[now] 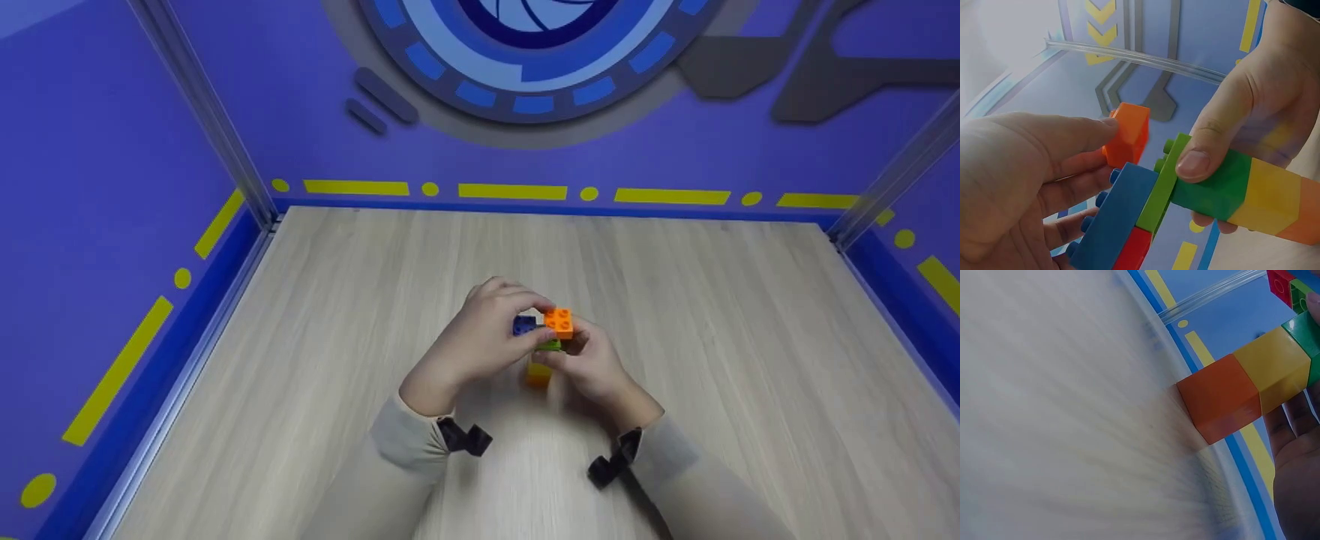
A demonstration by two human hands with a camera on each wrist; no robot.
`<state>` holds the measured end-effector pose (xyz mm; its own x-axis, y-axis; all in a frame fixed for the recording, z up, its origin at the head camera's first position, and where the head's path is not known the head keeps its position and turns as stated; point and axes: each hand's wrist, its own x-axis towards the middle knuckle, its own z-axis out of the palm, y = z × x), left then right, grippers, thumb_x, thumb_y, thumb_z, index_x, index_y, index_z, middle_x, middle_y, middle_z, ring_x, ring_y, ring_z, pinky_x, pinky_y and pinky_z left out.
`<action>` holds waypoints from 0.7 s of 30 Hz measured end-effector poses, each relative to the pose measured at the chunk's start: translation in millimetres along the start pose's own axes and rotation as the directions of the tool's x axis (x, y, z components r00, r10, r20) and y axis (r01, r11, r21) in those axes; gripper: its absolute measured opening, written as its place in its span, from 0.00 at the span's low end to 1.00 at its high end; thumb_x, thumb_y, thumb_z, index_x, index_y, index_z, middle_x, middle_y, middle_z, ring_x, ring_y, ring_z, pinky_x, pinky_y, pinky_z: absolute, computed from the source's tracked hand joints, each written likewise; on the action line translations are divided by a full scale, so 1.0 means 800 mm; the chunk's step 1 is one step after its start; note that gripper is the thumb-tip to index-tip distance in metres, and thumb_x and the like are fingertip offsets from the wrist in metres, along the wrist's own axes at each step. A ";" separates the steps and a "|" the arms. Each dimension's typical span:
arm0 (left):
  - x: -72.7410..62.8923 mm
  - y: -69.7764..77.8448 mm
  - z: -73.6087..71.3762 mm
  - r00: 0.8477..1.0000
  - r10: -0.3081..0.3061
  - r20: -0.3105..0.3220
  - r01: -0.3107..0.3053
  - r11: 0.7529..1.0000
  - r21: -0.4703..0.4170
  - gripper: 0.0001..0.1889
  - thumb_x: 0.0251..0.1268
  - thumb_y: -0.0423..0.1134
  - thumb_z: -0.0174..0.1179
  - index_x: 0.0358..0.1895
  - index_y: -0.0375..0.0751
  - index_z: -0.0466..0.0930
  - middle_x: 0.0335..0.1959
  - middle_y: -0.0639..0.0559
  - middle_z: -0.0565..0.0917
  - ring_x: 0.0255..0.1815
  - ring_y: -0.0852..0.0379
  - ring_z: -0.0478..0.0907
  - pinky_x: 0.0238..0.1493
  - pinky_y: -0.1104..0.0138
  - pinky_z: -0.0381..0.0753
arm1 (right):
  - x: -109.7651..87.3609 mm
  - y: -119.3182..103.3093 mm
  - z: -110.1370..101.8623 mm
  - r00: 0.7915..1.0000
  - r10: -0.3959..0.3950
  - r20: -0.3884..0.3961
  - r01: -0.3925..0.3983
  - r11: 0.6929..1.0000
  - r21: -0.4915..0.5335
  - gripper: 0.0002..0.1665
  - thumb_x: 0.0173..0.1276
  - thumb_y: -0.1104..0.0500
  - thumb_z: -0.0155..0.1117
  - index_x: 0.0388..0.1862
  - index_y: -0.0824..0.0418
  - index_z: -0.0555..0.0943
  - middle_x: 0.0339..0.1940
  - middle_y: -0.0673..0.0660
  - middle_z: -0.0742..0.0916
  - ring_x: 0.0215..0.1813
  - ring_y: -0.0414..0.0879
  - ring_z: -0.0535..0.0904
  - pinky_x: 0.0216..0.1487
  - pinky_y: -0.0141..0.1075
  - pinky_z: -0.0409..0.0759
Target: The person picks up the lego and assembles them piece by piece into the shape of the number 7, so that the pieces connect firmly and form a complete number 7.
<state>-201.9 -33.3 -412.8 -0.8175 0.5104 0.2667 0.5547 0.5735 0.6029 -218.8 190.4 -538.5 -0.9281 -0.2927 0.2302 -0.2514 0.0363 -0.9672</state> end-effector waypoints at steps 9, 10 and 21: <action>-0.001 -0.005 -0.002 1.000 -0.015 0.027 0.014 0.999 0.048 0.16 0.81 0.49 0.73 0.61 0.46 0.93 0.61 0.52 0.94 0.74 0.46 0.80 0.86 0.45 0.68 | 0.001 0.000 0.000 1.000 -0.004 0.011 0.004 1.000 0.014 0.22 0.71 0.72 0.76 0.63 0.70 0.86 0.53 0.47 0.92 0.56 0.43 0.87 0.64 0.32 0.86; -0.001 -0.005 -0.002 0.999 -0.017 0.030 0.015 0.999 0.051 0.16 0.81 0.49 0.73 0.61 0.46 0.93 0.61 0.52 0.94 0.73 0.46 0.80 0.85 0.45 0.68 | 0.001 -0.001 0.000 1.000 -0.001 0.009 0.001 1.000 0.014 0.21 0.71 0.72 0.76 0.61 0.70 0.86 0.53 0.47 0.92 0.55 0.43 0.87 0.63 0.32 0.86; -0.001 -0.008 -0.002 0.998 -0.036 0.049 0.034 0.999 0.040 0.15 0.80 0.47 0.73 0.60 0.46 0.92 0.60 0.52 0.94 0.72 0.47 0.80 0.83 0.45 0.69 | 0.001 -0.003 0.002 1.000 -0.009 0.000 0.009 1.000 0.021 0.16 0.70 0.73 0.76 0.55 0.70 0.86 0.49 0.46 0.90 0.52 0.42 0.86 0.59 0.31 0.87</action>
<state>-204.9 -38.3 -415.4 -0.8283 0.5206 0.2073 0.5323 0.6154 0.5814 -218.7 188.5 -535.8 -0.9259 -0.2926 0.2389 -0.2539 0.0136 -0.9671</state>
